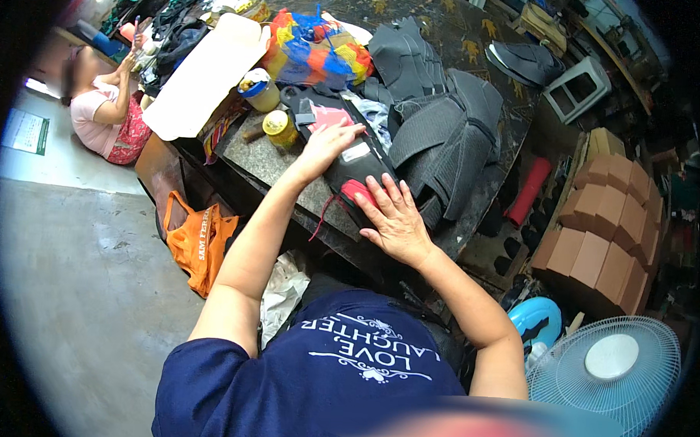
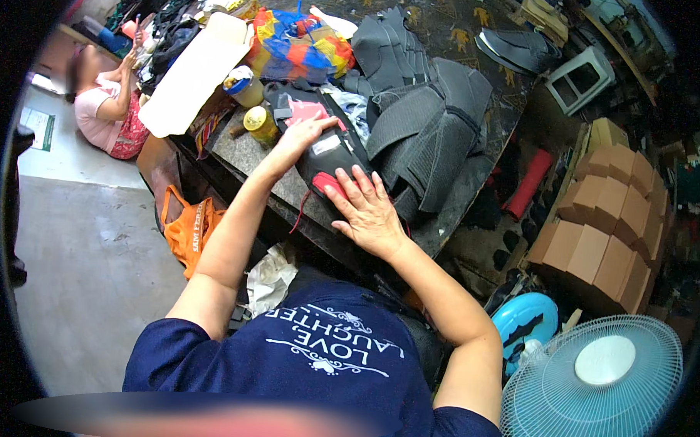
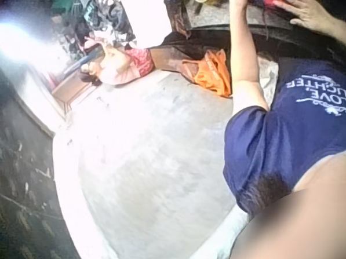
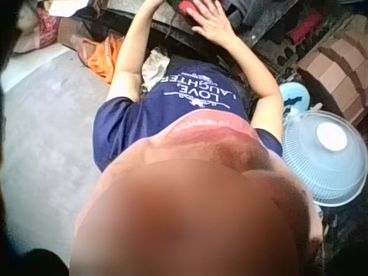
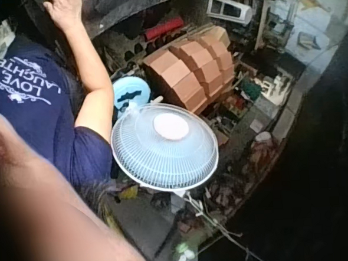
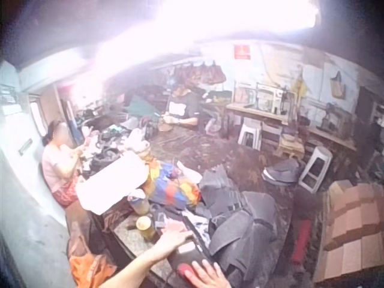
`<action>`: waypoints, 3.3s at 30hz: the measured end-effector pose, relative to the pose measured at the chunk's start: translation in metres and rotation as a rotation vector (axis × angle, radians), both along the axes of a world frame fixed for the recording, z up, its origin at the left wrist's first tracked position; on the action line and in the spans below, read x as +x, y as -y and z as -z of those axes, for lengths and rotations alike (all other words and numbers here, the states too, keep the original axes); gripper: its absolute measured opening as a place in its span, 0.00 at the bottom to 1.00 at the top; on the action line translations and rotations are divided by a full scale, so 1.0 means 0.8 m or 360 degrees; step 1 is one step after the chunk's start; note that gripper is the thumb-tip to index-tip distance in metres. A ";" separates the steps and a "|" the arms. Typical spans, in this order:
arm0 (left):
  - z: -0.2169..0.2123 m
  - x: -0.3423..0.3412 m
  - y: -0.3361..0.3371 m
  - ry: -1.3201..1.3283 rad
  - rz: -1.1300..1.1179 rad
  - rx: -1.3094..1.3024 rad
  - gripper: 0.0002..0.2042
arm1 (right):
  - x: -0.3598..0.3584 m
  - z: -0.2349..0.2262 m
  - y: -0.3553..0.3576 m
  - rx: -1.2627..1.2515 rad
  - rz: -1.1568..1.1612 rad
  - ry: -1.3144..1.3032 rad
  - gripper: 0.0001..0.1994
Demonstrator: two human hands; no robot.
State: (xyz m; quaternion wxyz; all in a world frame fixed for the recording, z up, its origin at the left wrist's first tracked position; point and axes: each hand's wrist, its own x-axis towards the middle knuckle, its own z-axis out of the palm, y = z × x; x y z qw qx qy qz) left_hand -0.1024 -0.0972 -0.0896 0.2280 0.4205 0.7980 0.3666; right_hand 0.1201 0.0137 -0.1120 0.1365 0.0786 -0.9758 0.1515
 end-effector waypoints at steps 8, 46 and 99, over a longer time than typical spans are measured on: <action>-0.041 -0.062 -0.191 -0.0378 -0.0009 0.0342 0.25 | 0.002 -0.063 0.014 -0.0156 0.0139 0.0105 0.37; -0.039 0.073 -0.301 -0.1657 0.1640 -0.0448 0.27 | 0.186 -0.041 -0.220 -0.2953 0.1238 -0.1030 0.10; -0.159 0.109 -0.006 0.1435 -0.0390 0.2046 0.07 | 0.041 -0.147 -0.052 -0.2371 0.0074 0.0061 0.14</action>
